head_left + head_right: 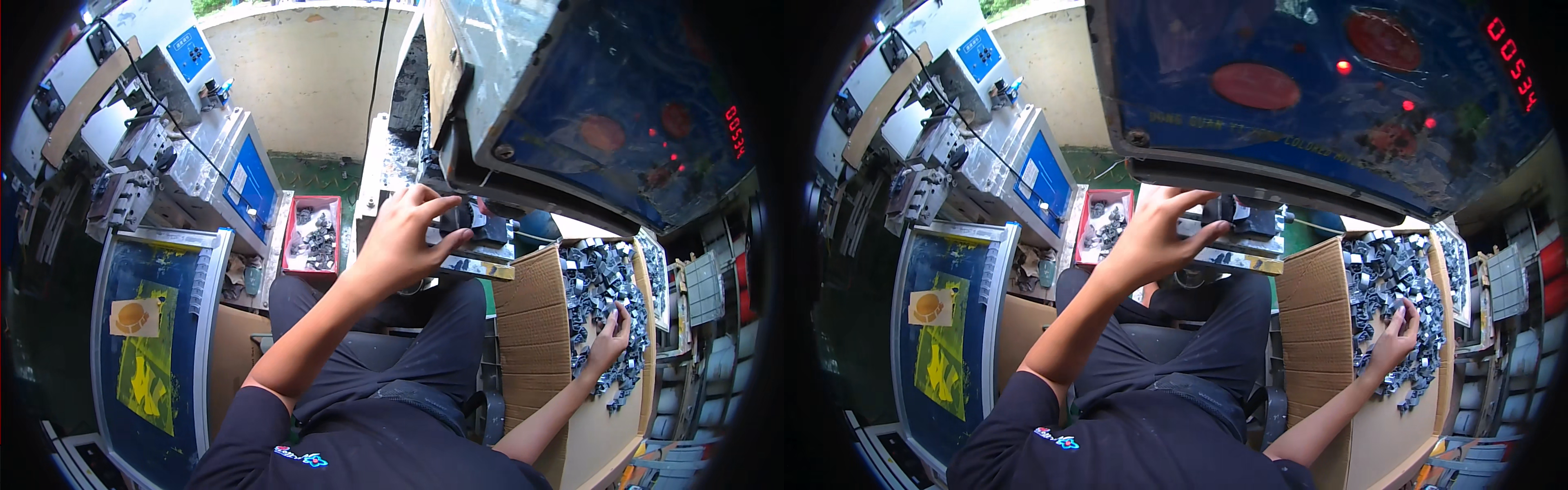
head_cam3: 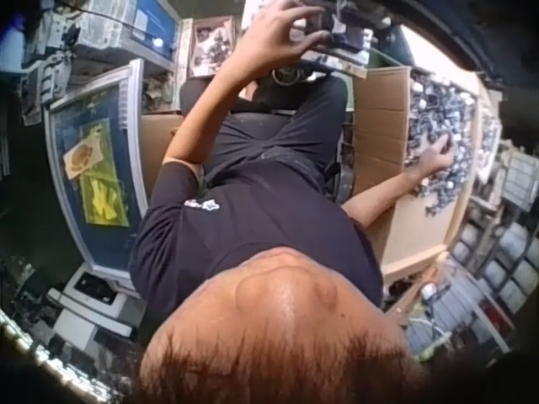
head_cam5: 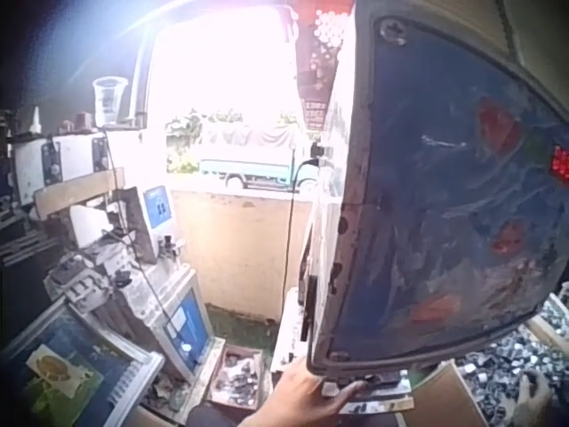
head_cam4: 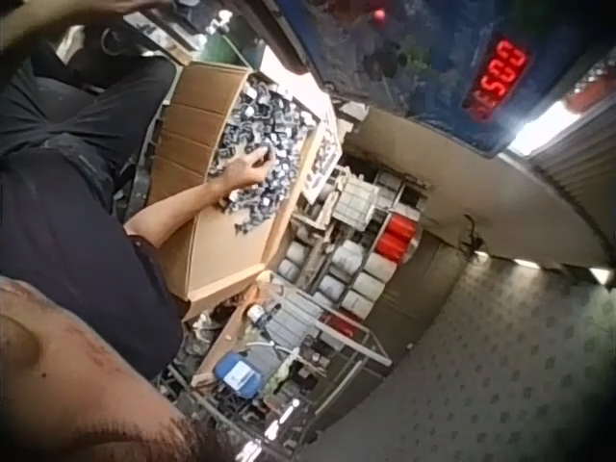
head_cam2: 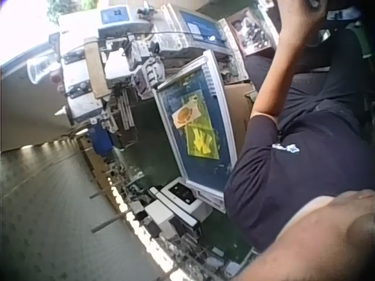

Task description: The recorder cleans a silk screen frame and then operates a pad printing machine to print logos on small plastic components.

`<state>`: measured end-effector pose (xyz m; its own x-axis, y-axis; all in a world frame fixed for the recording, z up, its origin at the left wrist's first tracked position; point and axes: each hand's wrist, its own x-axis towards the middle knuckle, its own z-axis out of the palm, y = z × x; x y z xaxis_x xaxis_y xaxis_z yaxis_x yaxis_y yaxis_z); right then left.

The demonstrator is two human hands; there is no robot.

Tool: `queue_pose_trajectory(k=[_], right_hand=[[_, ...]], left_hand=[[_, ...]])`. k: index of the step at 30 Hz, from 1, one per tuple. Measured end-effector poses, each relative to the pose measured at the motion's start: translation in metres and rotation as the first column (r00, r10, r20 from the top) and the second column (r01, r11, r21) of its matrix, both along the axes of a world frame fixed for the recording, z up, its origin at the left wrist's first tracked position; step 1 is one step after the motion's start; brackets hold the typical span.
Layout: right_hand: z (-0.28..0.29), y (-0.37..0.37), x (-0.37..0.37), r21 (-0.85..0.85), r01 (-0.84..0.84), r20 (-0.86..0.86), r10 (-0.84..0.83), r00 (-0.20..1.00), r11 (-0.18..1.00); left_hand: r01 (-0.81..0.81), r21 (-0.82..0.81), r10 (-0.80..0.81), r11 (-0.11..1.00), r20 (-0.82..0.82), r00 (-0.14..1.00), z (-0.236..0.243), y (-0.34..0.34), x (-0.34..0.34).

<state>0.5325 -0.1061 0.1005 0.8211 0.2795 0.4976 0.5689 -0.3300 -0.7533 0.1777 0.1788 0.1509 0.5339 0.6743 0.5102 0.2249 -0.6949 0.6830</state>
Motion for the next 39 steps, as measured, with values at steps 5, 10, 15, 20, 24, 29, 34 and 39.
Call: queue_pose_trajectory(k=[5,10,15,20,24,29,34,39], right_hand=[[0.005,0.055,-0.041,0.367,-0.167,-0.087,0.212,0.973,0.915],[0.012,0.112,-0.082,0.433,-0.304,-0.121,0.389,0.913,0.848],[0.038,0.164,-0.136,0.461,-0.514,-0.195,0.648,0.736,0.723],[0.050,0.196,-0.165,0.169,-0.609,-0.074,0.626,0.776,0.775],[0.054,0.208,-0.171,0.016,-0.591,0.084,0.588,0.804,0.806],[0.052,0.217,-0.172,0.065,-0.644,-0.033,0.647,0.762,0.762],[0.054,0.221,-0.178,-0.032,-0.599,0.027,0.600,0.800,0.800],[0.059,0.226,-0.188,-0.118,-0.507,-0.036,0.507,0.861,0.854]], left_hand=[[0.053,-0.071,-0.060,0.996,-0.090,0.994,-0.004,0.010,0.028],[0.076,-0.027,-0.077,0.997,-0.037,0.996,-0.016,0.014,0.031],[0.078,-0.032,-0.079,0.996,-0.039,0.996,-0.013,0.013,0.027],[0.017,-0.029,-0.018,0.999,-0.042,0.999,-0.013,0.011,0.026],[-0.002,-0.247,0.020,0.969,0.070,0.997,-0.008,0.013,0.026],[0.000,-0.235,0.038,0.972,0.156,0.987,-0.003,0.012,0.022],[0.039,-0.335,0.006,0.942,0.131,0.991,0.000,0.012,0.018],[0.021,-0.299,0.027,0.954,0.156,0.987,-0.001,0.012,0.017]])
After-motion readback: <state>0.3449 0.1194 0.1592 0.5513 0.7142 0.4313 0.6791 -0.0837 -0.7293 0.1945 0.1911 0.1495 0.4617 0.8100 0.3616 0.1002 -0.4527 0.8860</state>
